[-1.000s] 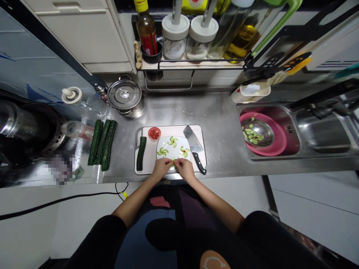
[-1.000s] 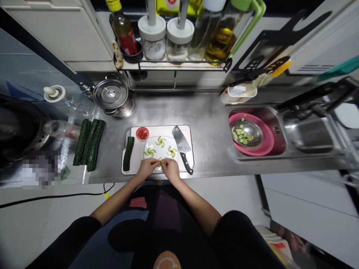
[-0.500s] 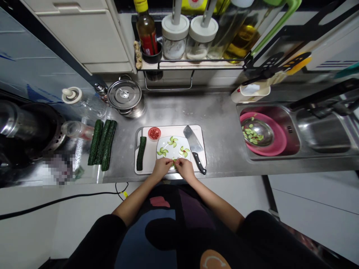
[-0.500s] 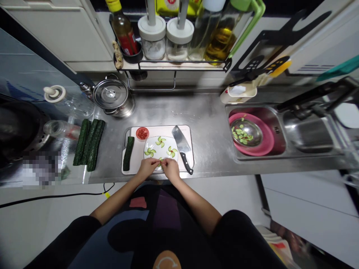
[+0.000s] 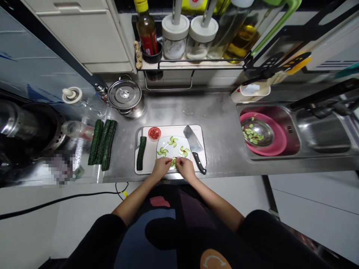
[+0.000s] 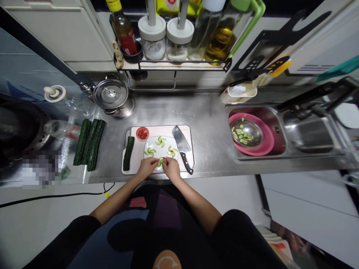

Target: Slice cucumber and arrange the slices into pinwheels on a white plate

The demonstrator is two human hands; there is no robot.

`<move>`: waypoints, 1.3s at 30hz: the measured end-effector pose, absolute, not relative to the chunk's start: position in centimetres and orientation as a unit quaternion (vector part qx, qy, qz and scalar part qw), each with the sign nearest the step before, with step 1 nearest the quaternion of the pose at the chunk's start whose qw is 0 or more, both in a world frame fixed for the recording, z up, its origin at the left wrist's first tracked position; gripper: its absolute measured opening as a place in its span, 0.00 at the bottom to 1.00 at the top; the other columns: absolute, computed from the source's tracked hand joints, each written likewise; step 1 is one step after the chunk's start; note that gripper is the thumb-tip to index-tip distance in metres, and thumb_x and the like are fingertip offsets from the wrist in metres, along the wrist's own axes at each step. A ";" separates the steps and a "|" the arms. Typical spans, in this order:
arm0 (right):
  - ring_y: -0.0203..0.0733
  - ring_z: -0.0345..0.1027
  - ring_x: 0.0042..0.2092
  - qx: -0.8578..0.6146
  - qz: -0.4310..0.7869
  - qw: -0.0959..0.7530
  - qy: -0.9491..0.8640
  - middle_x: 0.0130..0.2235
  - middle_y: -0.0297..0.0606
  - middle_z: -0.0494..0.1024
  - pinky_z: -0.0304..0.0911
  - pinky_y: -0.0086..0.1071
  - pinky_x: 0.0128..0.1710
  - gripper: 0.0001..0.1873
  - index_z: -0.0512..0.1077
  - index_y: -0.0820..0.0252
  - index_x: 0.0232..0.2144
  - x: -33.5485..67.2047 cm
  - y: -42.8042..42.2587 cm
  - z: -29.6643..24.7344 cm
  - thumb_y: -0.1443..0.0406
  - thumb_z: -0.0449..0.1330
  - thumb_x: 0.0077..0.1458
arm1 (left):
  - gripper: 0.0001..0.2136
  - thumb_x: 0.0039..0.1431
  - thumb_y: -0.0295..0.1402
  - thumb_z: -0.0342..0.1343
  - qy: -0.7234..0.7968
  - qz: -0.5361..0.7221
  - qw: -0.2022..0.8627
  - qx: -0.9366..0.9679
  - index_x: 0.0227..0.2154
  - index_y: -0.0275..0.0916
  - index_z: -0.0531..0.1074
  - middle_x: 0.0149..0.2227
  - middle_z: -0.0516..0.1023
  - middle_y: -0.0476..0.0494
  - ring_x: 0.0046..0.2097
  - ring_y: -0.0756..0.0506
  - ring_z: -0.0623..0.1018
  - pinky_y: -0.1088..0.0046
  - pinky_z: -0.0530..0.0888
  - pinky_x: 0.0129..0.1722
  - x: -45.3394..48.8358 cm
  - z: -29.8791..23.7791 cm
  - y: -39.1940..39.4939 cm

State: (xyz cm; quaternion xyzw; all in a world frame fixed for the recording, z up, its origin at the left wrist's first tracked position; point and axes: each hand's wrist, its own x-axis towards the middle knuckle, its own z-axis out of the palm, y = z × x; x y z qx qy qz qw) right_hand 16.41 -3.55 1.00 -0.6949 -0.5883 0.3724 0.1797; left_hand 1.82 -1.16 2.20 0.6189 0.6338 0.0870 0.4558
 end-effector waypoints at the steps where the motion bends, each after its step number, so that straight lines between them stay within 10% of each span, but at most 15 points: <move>1: 0.40 0.67 0.33 -0.694 0.360 0.177 -0.598 0.28 0.36 0.76 0.60 0.30 0.36 0.07 0.71 0.57 0.23 16.5 -3.5 1.0 0.68 0.54 0.48 | 0.09 0.54 0.28 0.54 0.634 0.088 0.457 0.617 0.34 0.41 0.79 0.37 0.81 0.47 0.41 0.47 0.78 0.74 0.70 0.41 1.8 2.2 -1.2; 22: 0.49 0.59 0.43 -0.621 0.181 -0.032 -0.762 0.35 0.46 0.75 0.54 0.36 0.37 0.12 0.76 0.61 0.31 16.5 -1.0 2.0 0.68 0.52 0.59 | 0.08 0.53 0.27 0.55 0.648 0.115 0.428 0.619 0.32 0.40 0.79 0.33 0.81 0.48 0.35 0.48 0.78 0.75 0.71 0.38 1.3 1.9 -0.9; 39: 0.44 0.60 0.37 -0.585 0.311 0.193 -0.724 0.29 0.37 0.75 0.58 0.36 0.41 0.07 0.75 0.56 0.27 17.9 -3.1 -0.3 0.69 0.57 0.52 | 0.06 0.51 0.27 0.57 0.616 0.136 0.476 0.613 0.29 0.39 0.79 0.29 0.80 0.50 0.31 0.51 0.76 0.78 0.69 0.33 1.7 1.8 -1.2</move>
